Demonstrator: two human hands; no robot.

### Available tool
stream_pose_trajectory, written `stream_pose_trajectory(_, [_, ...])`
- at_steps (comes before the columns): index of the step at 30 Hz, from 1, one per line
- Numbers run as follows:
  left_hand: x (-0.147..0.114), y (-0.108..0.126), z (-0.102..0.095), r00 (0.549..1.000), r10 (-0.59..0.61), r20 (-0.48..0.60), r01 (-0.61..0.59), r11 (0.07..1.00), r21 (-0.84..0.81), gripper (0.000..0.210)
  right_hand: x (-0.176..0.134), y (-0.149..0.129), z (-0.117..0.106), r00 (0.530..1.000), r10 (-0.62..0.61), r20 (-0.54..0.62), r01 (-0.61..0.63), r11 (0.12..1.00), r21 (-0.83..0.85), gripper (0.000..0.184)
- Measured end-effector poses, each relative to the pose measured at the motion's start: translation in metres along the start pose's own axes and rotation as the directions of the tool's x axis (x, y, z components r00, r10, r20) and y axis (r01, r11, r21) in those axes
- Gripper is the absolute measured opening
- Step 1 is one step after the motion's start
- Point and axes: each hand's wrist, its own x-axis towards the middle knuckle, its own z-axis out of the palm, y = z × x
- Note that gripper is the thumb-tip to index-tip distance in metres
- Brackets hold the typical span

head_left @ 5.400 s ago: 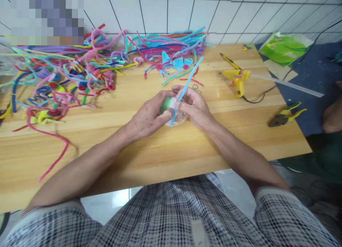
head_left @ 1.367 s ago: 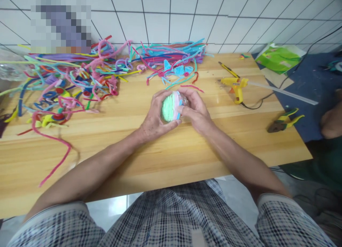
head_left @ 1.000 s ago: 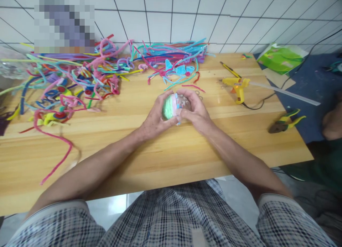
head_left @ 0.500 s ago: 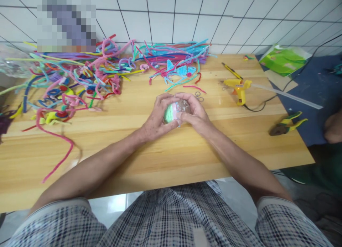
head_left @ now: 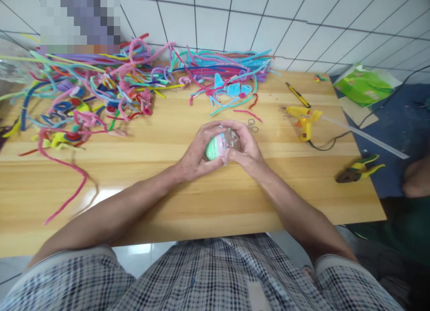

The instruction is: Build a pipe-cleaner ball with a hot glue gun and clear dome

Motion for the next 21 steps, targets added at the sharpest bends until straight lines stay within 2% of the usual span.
stream_pose_trajectory(2, [-0.001, 0.001, 0.002, 1.0, -0.019, -0.014, 0.019, 1.0, -0.001, 0.063, 0.0, -0.001, 0.002, 0.999, 0.005, -0.035, -0.005, 1.0, 0.022, 0.071])
stream_pose_trajectory(4, [-0.002, 0.001, 0.004, 0.999, -0.025, -0.032, 0.024, 1.0, -0.013, 0.063, 0.002, 0.001, 0.002, 0.99, -0.017, -0.143, 0.027, 0.997, 0.069, 0.057])
stream_pose_trajectory(6, [-0.003, 0.001, 0.006, 0.998, -0.025, -0.053, 0.024, 0.999, -0.031, 0.064, 0.006, 0.005, -0.001, 0.953, -0.033, -0.302, 0.074, 0.989, 0.125, 0.04])
stream_pose_trajectory(8, [-0.004, 0.001, 0.006, 0.997, -0.034, -0.065, 0.032, 0.999, -0.04, 0.064, 0.011, 0.009, -0.007, 0.907, -0.031, -0.419, 0.111, 0.98, 0.167, 0.041])
stream_pose_trajectory(9, [-0.005, 0.001, 0.006, 0.997, -0.042, -0.067, 0.04, 0.998, -0.038, 0.063, 0.014, 0.011, -0.01, 0.897, -0.028, -0.442, 0.121, 0.976, 0.182, 0.042])
stream_pose_trajectory(11, [-0.005, 0.001, 0.004, 0.996, -0.063, -0.065, 0.061, 0.998, -0.028, 0.064, 0.018, 0.011, -0.017, 0.905, -0.028, -0.424, 0.127, 0.97, 0.208, 0.044])
stream_pose_trajectory(16, [-0.005, 0.001, 0.002, 0.99, -0.116, -0.081, 0.115, 0.993, -0.021, 0.062, 0.022, 0.003, -0.026, 0.958, 0.032, -0.286, 0.068, 0.941, 0.331, 0.047])
stream_pose_trajectory(21, [-0.007, 0.0, 0.004, 0.986, -0.139, -0.088, 0.136, 0.99, -0.042, 0.06, 0.023, 0.0, -0.025, 0.967, 0.082, -0.241, 0.009, 0.935, 0.355, 0.045])
